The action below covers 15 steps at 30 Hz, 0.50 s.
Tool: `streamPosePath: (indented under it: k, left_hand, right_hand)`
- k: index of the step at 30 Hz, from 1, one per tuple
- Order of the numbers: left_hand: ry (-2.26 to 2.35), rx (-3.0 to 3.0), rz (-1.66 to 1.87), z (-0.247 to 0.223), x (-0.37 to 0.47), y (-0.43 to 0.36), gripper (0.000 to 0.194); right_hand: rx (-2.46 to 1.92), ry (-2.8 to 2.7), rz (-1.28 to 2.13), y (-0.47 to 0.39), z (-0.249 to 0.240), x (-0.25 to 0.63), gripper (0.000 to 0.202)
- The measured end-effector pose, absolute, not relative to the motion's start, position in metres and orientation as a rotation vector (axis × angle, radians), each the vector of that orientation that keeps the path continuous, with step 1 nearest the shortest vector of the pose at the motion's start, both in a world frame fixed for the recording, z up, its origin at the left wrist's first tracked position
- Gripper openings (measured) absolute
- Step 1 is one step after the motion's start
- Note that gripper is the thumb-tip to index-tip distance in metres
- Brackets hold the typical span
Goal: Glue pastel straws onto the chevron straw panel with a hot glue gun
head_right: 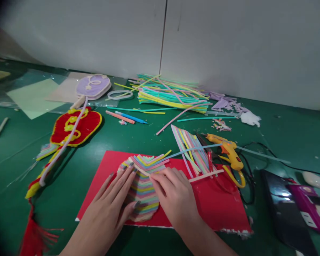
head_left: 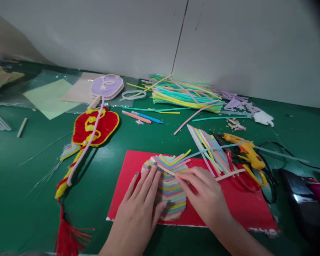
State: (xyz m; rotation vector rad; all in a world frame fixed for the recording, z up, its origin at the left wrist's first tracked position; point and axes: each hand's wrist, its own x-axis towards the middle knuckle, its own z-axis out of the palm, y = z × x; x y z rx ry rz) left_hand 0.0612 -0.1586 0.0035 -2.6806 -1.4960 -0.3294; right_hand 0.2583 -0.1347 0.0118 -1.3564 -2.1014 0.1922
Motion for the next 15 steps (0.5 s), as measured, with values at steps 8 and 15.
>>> streamPosePath:
  k: [8, 15]
  left_hand:
    - [-1.521, -2.657, -0.361, -0.0014, 0.0627, -0.1551, 0.056]
    - [-1.553, -2.640, -0.402, -0.0013, 0.0640, -0.1535, 0.053]
  right_hand:
    - [-1.398, -2.130, 0.189, -0.1355, 0.0081, 0.2588, 0.014]
    - [-1.416, -2.154, 0.163, -0.1344, 0.0071, 0.2594, 0.016]
